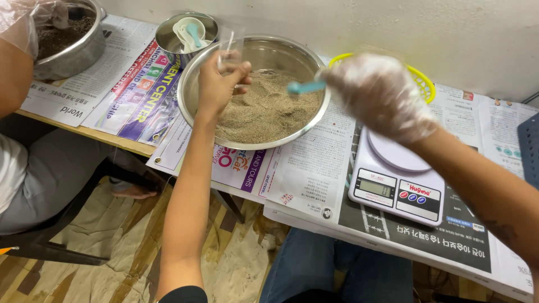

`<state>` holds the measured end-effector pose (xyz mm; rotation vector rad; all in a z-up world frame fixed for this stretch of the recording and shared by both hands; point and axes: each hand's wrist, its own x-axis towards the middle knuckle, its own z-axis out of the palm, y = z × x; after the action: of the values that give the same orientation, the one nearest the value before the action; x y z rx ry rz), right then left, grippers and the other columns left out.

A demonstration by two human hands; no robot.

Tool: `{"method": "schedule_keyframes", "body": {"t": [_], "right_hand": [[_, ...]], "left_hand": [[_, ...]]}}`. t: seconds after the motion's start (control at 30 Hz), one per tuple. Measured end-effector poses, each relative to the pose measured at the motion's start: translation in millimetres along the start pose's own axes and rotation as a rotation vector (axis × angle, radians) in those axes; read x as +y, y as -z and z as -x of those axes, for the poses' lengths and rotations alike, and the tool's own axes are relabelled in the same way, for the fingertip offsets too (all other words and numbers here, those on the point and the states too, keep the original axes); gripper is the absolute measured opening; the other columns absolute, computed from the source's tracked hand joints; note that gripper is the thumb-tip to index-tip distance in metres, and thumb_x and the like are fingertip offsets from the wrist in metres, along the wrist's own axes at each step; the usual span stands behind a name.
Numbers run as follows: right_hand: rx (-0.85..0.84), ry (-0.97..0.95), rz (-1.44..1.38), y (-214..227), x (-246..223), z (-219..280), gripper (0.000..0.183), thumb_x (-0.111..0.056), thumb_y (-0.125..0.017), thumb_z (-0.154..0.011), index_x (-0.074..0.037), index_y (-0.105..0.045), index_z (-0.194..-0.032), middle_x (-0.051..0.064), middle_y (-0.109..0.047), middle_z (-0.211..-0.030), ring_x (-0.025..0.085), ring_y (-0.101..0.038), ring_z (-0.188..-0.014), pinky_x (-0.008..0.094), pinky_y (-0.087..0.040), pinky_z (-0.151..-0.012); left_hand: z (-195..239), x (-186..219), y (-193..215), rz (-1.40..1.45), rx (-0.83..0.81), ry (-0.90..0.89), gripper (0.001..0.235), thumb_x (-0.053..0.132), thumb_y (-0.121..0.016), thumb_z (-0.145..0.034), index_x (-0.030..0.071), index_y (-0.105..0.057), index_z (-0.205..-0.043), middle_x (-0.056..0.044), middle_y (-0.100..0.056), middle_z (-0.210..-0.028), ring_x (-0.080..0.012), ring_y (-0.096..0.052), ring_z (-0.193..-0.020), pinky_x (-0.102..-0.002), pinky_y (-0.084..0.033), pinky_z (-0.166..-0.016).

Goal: Scooping powder into small bags, weighing them on a digital scale, and placing them in a crate

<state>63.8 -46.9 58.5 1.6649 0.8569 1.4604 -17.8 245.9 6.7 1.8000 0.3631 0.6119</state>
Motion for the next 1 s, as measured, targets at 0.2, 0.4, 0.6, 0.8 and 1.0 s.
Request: {"method": "schedule_keyframes", "body": {"t": [0.2, 0.4, 0.6, 0.8, 1.0], "right_hand": [[-0.036, 0.416, -0.832, 39, -28, 19, 0.042, -0.005, -0.054, -0.098, -0.009, -0.038, -0.137, 0.002, -0.056, -0.085, 0.018, -0.063, -0.077, 0.029, -0.063, -0.058], [-0.031, 0.2, -1.122, 51, -12, 5, 0.049, -0.063, -0.038, -0.105, -0.023, -0.044, -0.131, 0.002, -0.064, -0.081, 0.021, -0.066, -0.066, 0.034, -0.061, -0.054], [0.047, -0.284, -1.684, 16, -14, -2, 0.011, 0.0, -0.063, -0.108, 0.0, -0.07, -0.1, 0.011, -0.072, -0.081, 0.018, -0.067, -0.065, 0.026, -0.055, -0.052], [0.061, -0.569, -2.197, 3, -8, 16, 0.011, -0.006, -0.076, -0.099, -0.003, -0.073, -0.109, 0.009, -0.072, -0.101, 0.017, -0.067, -0.092, 0.03, -0.057, -0.086], [0.118, -0.619, -1.775, 10, 40, 68, 0.009, 0.0, -0.079, -0.102, 0.005, -0.072, -0.104, 0.016, -0.073, -0.095, 0.022, -0.068, -0.082, 0.031, -0.056, -0.074]], "left_hand": [[13, 23, 1, 0.806, -0.25, 0.226, 0.052, 0.044, -0.075, -0.081, 0.005, -0.065, -0.114, -0.009, -0.075, -0.094, -0.0217, -0.077, -0.078, -0.029, -0.067, -0.062], [12, 5, -20, 0.446, -0.427, 0.058, 0.038, 0.047, -0.048, -0.1, 0.018, -0.069, -0.113, -0.002, -0.074, -0.102, -0.0111, -0.07, -0.085, -0.024, -0.056, -0.073], [23, 25, -56, 0.552, -0.536, -0.232, 0.033, 0.051, -0.048, -0.102, 0.026, -0.069, -0.11, -0.001, -0.061, -0.136, -0.0245, -0.063, -0.114, -0.04, -0.06, -0.096], [52, 68, -100, 0.565, -0.702, -0.348, 0.037, 0.062, -0.049, -0.102, 0.031, -0.066, -0.115, -0.008, -0.06, -0.14, -0.0283, -0.063, -0.122, -0.049, -0.052, -0.109], [80, 93, -145, 0.521, -0.288, -0.217, 0.066, 0.036, -0.083, -0.079, 0.01, -0.056, -0.134, -0.012, -0.066, -0.122, -0.0186, -0.063, -0.103, -0.029, -0.059, -0.091]]}}
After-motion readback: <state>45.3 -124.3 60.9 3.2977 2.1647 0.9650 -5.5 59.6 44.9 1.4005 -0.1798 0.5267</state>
